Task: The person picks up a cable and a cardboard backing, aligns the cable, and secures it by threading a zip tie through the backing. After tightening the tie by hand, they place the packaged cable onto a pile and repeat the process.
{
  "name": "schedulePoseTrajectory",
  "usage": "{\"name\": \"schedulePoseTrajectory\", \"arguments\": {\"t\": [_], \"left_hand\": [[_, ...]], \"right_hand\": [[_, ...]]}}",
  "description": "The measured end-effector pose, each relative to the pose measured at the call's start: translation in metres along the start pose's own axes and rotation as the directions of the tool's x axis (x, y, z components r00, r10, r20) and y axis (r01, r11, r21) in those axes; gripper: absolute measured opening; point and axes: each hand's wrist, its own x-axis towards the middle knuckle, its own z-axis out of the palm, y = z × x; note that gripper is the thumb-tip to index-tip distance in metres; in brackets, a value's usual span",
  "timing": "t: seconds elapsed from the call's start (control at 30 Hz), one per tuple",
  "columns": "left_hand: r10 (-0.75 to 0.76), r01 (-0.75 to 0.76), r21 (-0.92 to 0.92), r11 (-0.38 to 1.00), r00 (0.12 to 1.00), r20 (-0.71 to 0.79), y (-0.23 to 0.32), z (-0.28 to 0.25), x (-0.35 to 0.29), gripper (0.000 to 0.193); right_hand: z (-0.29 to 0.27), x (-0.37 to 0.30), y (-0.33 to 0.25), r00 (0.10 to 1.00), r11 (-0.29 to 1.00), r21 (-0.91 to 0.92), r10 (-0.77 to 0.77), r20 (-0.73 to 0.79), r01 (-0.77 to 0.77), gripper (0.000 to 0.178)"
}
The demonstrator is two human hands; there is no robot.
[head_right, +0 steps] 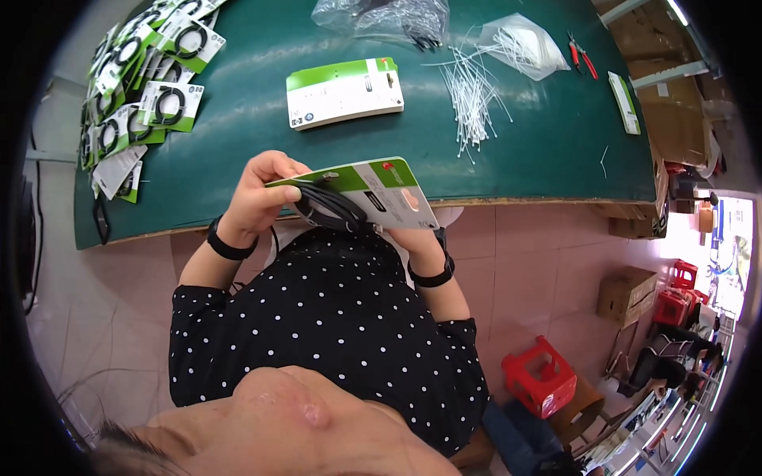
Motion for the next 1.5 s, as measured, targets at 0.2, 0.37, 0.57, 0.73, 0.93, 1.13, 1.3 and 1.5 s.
{"name": "schedulePoseTrajectory", "arguments": {"t": [0.2, 0.37, 0.57, 0.73, 0.93, 1.13, 1.3, 1.5], "left_hand": [[0.157, -0.12, 0.33, 0.936, 0.984, -0.088, -0.002, 0.002, -0.009, 0.017], [0.443, -0.386, 0.835, 0.393, 0.875, 0.197, -0.019, 0.009, -0.006, 0.014], [0.463, -0.468, 0.877, 0.113, 0.805, 0.37, -0.043, 0.011, -0.002, 0.015], [0.45, -0.477, 0.878, -0.037, 0.777, 0.441, -0.047, 0.012, -0.003, 0.017], [0.353, -0.496, 0.861, -0.114, 0.79, 0.501, -0.048, 0.012, -0.004, 0.015], [0.279, -0.491, 0.853, -0.178, 0.806, 0.523, -0.045, 0.011, -0.004, 0.005], [0.28, -0.488, 0.864, -0.12, 0.819, 0.501, -0.044, 0.01, -0.003, 0.007], [0.316, -0.464, 0.886, 0.016, 0.843, 0.436, -0.032, 0.014, 0.004, 0.014]], "right_hand": [[-0.01, 0.009, -0.022, 0.747, 0.982, -0.166, -0.177, -0.64, 0.091, 0.013], [-0.004, -0.011, -0.047, 0.862, 0.981, 0.153, -0.023, -0.507, 0.117, 0.013], [0.027, 0.006, -0.04, 0.859, 0.811, 0.407, 0.5, -0.11, -0.42, 0.015], [0.025, 0.005, -0.03, 0.838, 0.732, 0.503, 0.545, -0.028, -0.46, 0.02], [0.024, -0.004, -0.016, 0.82, 0.643, 0.566, 0.562, 0.109, -0.516, 0.016], [0.024, -0.006, -0.015, 0.811, 0.639, 0.546, 0.568, 0.141, -0.542, 0.016], [0.026, -0.004, -0.017, 0.819, 0.646, 0.552, 0.559, 0.128, -0.527, 0.018], [0.023, 0.01, -0.025, 0.876, 0.761, 0.442, 0.455, 0.157, -0.475, 0.015]]}}
